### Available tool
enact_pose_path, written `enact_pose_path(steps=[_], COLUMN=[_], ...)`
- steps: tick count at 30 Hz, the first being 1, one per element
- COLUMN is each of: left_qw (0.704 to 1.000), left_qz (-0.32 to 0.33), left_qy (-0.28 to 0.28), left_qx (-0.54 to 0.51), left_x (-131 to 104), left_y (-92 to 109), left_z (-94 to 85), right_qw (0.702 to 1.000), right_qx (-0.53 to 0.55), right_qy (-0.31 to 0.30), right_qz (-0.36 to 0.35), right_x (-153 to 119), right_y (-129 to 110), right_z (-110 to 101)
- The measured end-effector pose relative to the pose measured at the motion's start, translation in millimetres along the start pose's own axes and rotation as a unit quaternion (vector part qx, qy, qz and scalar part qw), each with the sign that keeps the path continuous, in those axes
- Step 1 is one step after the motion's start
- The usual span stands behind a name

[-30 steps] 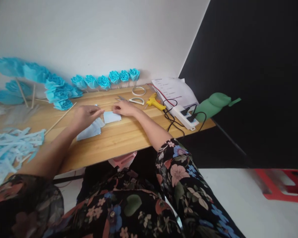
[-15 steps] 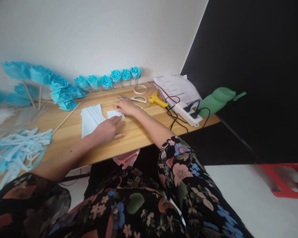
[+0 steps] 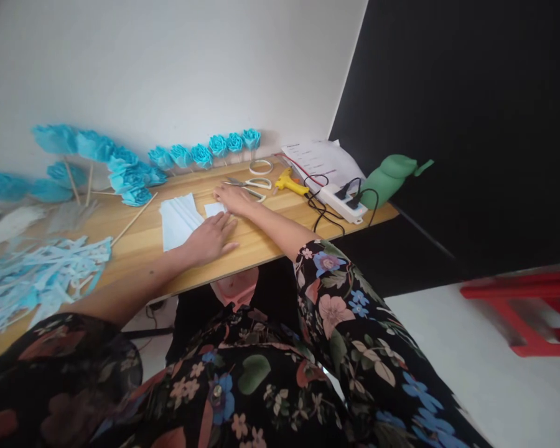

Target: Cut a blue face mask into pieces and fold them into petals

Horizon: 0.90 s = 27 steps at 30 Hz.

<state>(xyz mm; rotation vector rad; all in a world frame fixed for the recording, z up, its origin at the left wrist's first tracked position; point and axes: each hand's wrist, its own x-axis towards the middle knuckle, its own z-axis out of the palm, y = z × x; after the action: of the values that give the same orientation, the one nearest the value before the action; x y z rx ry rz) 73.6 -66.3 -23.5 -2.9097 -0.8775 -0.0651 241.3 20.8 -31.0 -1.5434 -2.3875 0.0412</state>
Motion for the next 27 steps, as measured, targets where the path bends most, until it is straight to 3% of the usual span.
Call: enact_pose_path(steps=[7,27], left_qw=[0.998,0.992], left_qz=[-0.020,0.000], left_qy=[0.046,0.105], left_qx=[-0.047,-0.070], left_x=[-5.7,-4.4], left_y=[-0.9,1.8], left_z=[14.4,10.8], right_qw=[0.999,0.994], right_qx=[-0.009,-0.023], right_qy=[0.039,0.087], right_qz=[0.030,0.056], right_x=[-8.4,-7.3], right_y=[-6.2,-1.3], right_z=[-0.4,6.2])
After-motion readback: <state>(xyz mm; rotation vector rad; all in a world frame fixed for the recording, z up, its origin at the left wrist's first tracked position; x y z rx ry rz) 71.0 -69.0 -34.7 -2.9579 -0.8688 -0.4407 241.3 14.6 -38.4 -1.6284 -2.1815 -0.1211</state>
